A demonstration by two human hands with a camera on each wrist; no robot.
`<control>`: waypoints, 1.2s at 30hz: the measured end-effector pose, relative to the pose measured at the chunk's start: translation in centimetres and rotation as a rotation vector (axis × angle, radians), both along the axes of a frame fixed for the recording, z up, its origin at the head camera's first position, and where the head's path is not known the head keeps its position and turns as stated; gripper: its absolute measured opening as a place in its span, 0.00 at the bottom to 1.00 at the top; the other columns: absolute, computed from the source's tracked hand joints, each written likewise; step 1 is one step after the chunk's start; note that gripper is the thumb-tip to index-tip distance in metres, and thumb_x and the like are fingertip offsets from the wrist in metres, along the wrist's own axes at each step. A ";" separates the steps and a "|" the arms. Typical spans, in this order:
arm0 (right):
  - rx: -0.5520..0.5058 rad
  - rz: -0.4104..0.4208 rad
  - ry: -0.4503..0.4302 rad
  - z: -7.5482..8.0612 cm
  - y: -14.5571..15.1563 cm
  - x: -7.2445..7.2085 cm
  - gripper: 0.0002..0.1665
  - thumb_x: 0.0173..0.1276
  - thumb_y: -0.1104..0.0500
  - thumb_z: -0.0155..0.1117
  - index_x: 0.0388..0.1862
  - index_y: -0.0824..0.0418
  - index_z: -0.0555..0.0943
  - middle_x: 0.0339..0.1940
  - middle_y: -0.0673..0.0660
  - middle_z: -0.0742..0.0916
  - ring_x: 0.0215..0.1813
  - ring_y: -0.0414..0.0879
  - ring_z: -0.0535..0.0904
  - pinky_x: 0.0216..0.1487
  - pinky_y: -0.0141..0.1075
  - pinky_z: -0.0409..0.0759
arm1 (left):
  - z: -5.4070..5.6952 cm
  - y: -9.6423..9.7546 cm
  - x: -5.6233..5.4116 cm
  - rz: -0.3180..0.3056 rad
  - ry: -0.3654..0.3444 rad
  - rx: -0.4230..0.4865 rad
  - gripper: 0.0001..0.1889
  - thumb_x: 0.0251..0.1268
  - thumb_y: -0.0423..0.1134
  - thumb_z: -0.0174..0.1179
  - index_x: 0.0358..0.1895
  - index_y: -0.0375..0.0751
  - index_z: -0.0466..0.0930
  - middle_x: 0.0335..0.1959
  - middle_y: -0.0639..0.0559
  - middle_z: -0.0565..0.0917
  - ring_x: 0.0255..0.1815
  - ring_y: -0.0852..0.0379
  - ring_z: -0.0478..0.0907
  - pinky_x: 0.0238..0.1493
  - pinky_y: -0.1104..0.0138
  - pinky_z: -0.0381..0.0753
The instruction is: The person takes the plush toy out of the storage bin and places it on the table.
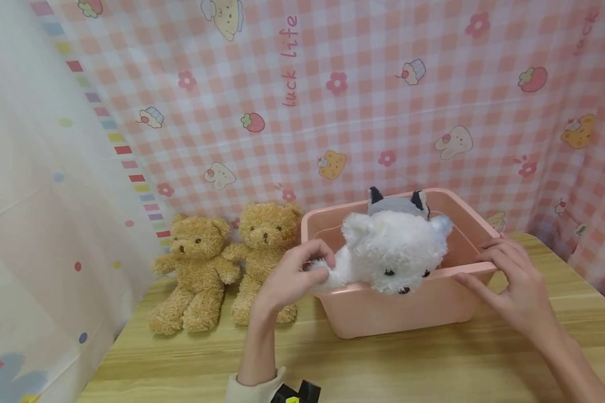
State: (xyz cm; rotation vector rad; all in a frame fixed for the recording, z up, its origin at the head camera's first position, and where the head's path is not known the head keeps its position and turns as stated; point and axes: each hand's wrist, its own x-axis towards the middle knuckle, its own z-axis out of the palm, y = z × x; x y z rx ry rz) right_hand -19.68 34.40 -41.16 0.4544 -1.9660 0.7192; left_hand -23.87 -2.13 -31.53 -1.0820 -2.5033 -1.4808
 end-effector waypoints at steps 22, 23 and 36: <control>0.010 0.004 -0.006 0.2 0.1 0.0 0.42 0.58 0.24 0.62 0.32 0.65 0.82 0.47 0.44 0.81 0.71 0.32 0.65 0.74 0.26 0.56 | 0.7 3.5 2.0 -0.049 0.199 0.061 0.52 0.53 0.30 0.62 0.82 0.55 0.45 0.77 0.49 0.56 0.75 0.57 0.57 0.72 0.53 0.65; 0.007 0.004 -0.006 0.2 0.1 -0.1 0.42 0.58 0.24 0.62 0.32 0.64 0.82 0.48 0.41 0.80 0.71 0.32 0.64 0.74 0.26 0.56 | 0.6 3.8 2.0 -0.069 0.220 0.075 0.52 0.54 0.32 0.63 0.82 0.56 0.43 0.78 0.49 0.55 0.76 0.56 0.56 0.72 0.52 0.64; 0.011 0.009 0.005 0.0 0.2 -0.1 0.43 0.59 0.23 0.60 0.32 0.65 0.82 0.48 0.42 0.81 0.72 0.33 0.65 0.74 0.27 0.56 | -0.7 6.6 2.7 0.099 0.389 -0.126 0.64 0.35 0.57 0.84 0.75 0.65 0.45 0.68 0.46 0.68 0.62 0.55 0.74 0.57 0.65 0.79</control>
